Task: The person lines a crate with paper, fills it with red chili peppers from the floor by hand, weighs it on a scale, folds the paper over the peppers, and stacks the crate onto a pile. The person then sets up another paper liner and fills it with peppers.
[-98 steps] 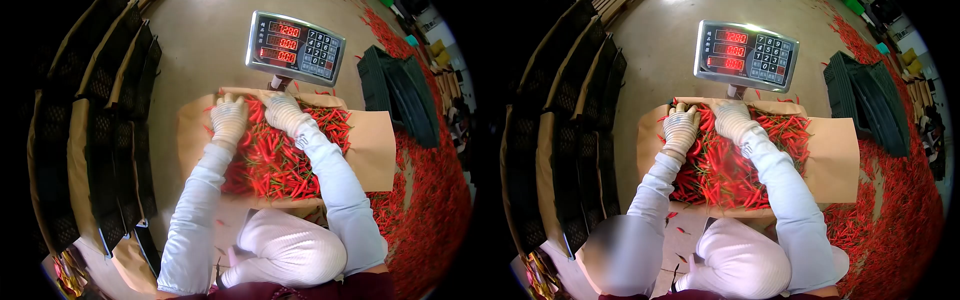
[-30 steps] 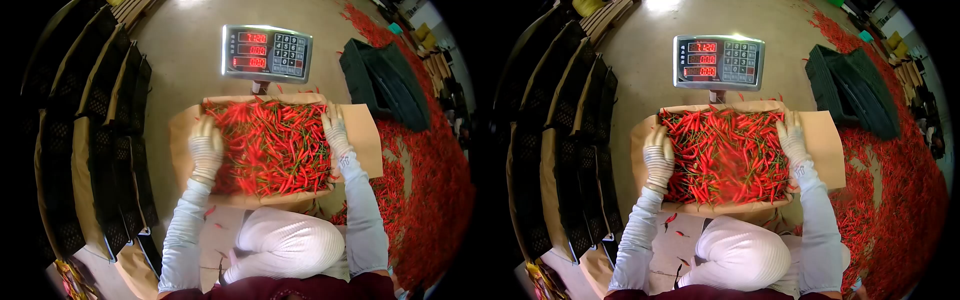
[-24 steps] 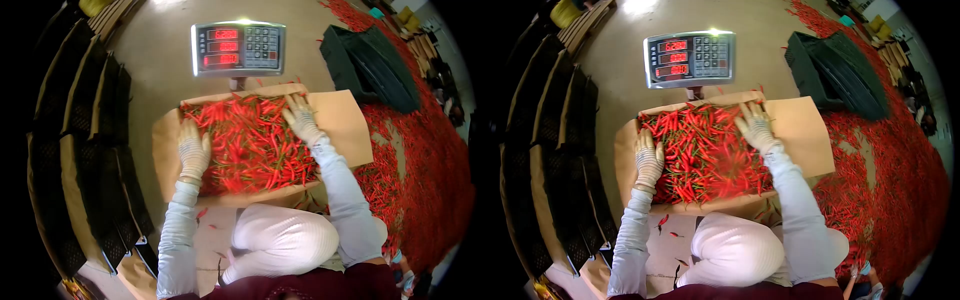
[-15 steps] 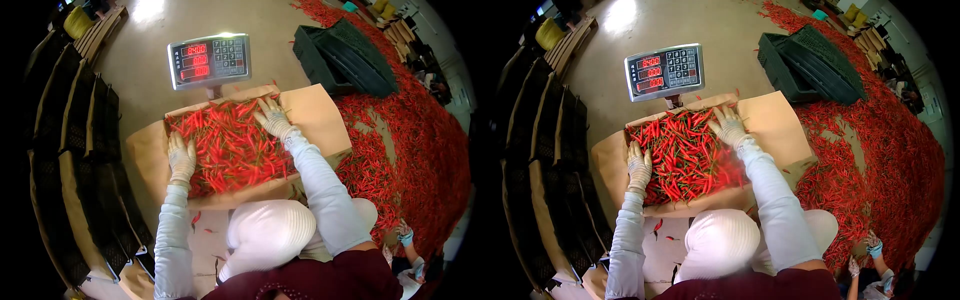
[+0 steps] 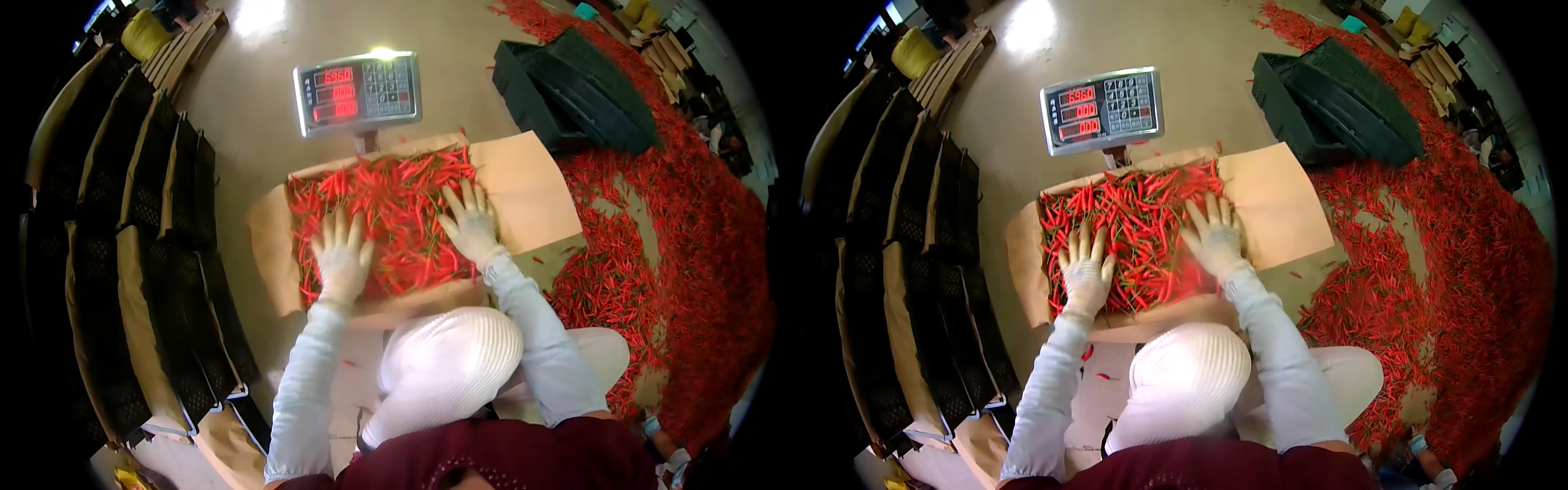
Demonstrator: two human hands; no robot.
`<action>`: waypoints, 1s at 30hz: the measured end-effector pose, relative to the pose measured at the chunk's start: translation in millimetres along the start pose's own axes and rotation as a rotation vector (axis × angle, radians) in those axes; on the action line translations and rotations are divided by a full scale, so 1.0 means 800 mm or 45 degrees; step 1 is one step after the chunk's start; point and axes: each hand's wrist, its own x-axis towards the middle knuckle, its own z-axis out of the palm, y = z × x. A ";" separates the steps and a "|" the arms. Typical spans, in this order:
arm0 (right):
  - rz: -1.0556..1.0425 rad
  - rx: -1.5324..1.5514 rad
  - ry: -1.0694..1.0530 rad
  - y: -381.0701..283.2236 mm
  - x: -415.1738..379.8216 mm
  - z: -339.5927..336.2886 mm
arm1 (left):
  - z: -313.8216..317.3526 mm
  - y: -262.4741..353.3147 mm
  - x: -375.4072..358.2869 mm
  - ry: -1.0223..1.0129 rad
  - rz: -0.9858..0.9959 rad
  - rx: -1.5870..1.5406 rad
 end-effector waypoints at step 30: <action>-0.118 0.547 -0.100 0.072 0.035 0.059 | 0.049 -0.134 0.045 -0.124 -0.192 0.084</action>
